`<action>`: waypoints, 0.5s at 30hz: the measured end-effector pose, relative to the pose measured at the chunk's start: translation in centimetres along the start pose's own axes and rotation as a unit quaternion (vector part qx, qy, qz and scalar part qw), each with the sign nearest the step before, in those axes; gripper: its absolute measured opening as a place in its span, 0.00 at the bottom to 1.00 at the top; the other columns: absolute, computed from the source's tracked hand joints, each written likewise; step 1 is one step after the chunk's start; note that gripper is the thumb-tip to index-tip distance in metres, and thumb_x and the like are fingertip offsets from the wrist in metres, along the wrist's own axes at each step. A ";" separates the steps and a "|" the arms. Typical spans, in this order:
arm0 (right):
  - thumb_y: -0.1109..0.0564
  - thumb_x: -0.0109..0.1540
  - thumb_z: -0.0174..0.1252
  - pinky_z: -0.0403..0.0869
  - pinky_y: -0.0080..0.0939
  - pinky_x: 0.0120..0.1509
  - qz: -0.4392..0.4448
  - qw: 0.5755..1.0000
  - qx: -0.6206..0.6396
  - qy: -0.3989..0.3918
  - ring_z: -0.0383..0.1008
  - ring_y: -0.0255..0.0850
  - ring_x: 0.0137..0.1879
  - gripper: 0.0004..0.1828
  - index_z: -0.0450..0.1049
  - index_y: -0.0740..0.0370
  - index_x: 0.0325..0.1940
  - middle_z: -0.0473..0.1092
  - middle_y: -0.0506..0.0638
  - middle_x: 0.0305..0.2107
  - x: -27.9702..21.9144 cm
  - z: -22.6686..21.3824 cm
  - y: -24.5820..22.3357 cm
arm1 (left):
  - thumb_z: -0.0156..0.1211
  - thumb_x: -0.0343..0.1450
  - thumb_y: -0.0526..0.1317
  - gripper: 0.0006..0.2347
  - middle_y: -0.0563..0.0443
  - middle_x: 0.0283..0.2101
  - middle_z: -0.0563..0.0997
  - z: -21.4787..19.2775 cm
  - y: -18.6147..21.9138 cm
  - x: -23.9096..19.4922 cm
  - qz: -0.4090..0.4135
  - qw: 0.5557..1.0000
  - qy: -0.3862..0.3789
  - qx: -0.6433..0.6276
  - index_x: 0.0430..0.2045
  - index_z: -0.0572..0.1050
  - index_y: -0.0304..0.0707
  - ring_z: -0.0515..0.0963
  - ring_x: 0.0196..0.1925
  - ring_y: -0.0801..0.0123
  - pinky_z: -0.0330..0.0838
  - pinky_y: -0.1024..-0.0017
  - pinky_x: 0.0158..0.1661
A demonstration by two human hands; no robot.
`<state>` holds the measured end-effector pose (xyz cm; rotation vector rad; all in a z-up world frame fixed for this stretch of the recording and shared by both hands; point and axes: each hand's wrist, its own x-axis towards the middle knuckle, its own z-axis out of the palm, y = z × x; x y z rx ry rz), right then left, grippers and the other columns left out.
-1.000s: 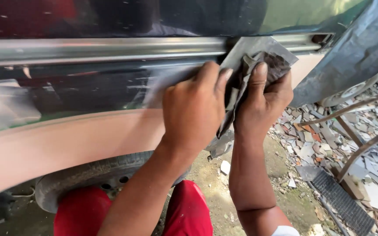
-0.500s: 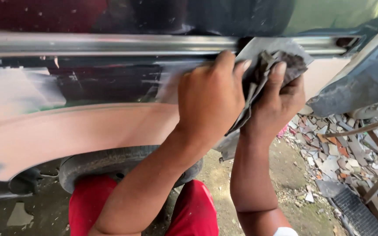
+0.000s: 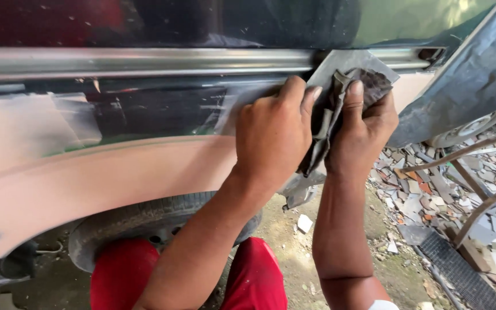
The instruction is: Sanding down body filler on a car panel to create a smooth surface for painting.
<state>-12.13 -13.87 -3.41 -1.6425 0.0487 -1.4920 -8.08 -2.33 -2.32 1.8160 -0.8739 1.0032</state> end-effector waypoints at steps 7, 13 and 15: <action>0.49 0.68 0.54 0.72 0.35 0.47 0.003 0.996 0.090 -0.024 0.68 0.34 0.42 0.13 0.70 0.62 0.45 0.70 0.47 0.36 1.0 -0.7 1.2 | 0.56 0.73 0.42 0.13 0.43 0.12 0.71 1.3 1.3 0.1 -0.030 0.998 0.044 -0.019 0.20 0.65 0.39 0.71 0.16 0.41 0.58 0.53 0.18; 0.48 0.69 0.55 0.68 0.35 0.43 -0.015 0.997 0.072 -0.036 0.65 0.35 0.39 0.14 0.68 0.61 0.41 0.67 0.47 0.32 1.5 -1.1 1.2 | 0.57 0.73 0.42 0.14 0.45 0.11 0.70 2.5 1.6 0.1 -0.029 0.996 0.069 0.037 0.19 0.63 0.38 0.73 0.16 0.45 0.58 0.54 0.15; 0.48 0.70 0.54 0.68 0.36 0.43 -0.031 0.998 0.046 -0.039 0.65 0.36 0.39 0.14 0.68 0.62 0.41 0.68 0.48 0.32 1.2 -0.8 1.0 | 0.55 0.73 0.43 0.13 0.45 0.12 0.71 1.7 1.3 0.1 -0.017 0.996 0.075 0.040 0.20 0.63 0.38 0.74 0.16 0.45 0.58 0.55 0.16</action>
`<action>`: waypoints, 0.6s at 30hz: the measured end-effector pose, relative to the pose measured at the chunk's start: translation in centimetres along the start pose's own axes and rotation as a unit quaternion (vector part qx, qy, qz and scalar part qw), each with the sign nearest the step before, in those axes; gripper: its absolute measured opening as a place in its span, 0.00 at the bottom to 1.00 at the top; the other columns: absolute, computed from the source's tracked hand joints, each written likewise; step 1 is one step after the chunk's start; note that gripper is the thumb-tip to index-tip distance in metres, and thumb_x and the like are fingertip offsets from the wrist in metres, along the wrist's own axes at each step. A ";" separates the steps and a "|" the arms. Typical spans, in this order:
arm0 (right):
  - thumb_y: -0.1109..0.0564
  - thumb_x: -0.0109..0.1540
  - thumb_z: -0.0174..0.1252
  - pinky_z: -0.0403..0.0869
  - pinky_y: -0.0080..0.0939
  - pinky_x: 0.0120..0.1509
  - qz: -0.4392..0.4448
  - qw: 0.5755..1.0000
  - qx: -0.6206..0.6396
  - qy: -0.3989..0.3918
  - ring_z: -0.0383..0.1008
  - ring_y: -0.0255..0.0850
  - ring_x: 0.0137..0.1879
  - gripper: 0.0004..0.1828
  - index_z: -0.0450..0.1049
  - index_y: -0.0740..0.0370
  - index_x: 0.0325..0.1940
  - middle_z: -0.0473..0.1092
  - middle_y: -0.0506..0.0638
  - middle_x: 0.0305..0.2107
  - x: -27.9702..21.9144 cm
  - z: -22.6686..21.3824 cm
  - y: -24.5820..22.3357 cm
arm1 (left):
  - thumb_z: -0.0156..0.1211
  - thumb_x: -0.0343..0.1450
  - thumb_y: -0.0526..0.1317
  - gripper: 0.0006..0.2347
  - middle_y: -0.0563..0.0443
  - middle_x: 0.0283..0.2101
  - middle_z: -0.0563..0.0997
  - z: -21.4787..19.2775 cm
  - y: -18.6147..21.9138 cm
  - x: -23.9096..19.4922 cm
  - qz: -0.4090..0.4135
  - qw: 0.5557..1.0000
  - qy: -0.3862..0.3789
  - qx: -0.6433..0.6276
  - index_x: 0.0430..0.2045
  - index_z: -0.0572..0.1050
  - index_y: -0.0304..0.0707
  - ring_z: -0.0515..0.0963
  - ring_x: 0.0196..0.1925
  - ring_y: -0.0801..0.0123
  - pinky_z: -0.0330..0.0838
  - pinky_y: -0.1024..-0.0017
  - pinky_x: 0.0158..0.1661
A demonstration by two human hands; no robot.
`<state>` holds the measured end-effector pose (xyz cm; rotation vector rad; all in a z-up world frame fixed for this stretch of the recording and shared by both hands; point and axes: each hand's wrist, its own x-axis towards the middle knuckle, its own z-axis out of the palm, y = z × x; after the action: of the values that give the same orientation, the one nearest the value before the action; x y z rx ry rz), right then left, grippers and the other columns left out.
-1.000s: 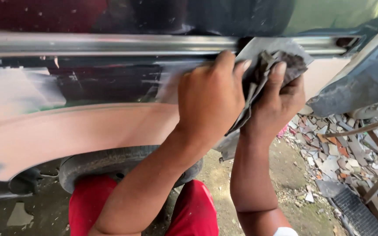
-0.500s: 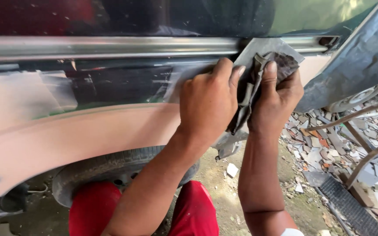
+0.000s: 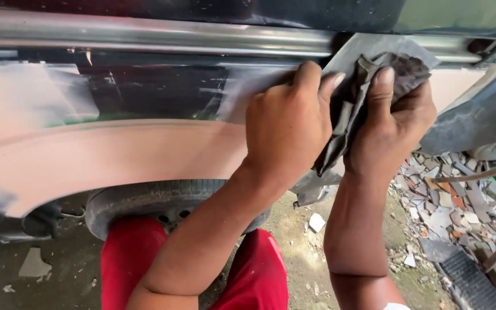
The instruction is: Sanding down body filler on a car panel to create a smooth surface for painting.
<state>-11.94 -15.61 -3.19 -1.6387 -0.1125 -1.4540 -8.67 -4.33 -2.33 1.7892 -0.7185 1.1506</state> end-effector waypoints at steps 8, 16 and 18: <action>0.50 0.69 0.52 0.68 0.36 0.39 0.012 1.000 -0.008 0.006 0.66 0.37 0.38 0.13 0.69 0.63 0.42 0.69 0.49 0.33 -0.5 0.2 0.2 | 0.55 0.75 0.41 0.10 0.43 0.17 0.73 -0.5 -0.8 0.0 0.029 0.997 -0.032 -0.056 0.24 0.67 0.40 0.75 0.21 0.43 0.59 0.54 0.21; 0.45 0.67 0.54 0.71 0.36 0.52 0.053 0.994 0.097 0.017 0.69 0.34 0.45 0.17 0.71 0.62 0.46 0.71 0.46 0.38 0.5 -1.1 0.7 | 0.55 0.74 0.42 0.17 0.47 0.14 0.59 -0.2 1.7 0.5 -0.011 0.997 -0.055 -0.058 0.17 0.57 0.38 0.57 0.18 0.46 0.52 0.58 0.24; 0.46 0.66 0.54 0.71 0.35 0.51 0.070 0.989 0.124 0.028 0.68 0.33 0.44 0.15 0.71 0.61 0.45 0.71 0.45 0.37 0.3 -1.1 1.0 | 0.55 0.74 0.42 0.18 0.48 0.14 0.56 0.3 2.1 0.4 -0.017 0.998 -0.045 -0.044 0.17 0.55 0.38 0.54 0.17 0.47 0.51 0.58 0.23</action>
<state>-12.00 -17.06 -3.60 -1.3755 -0.1384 -1.3198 -10.10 -5.62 -1.30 1.7810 -0.7757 1.0059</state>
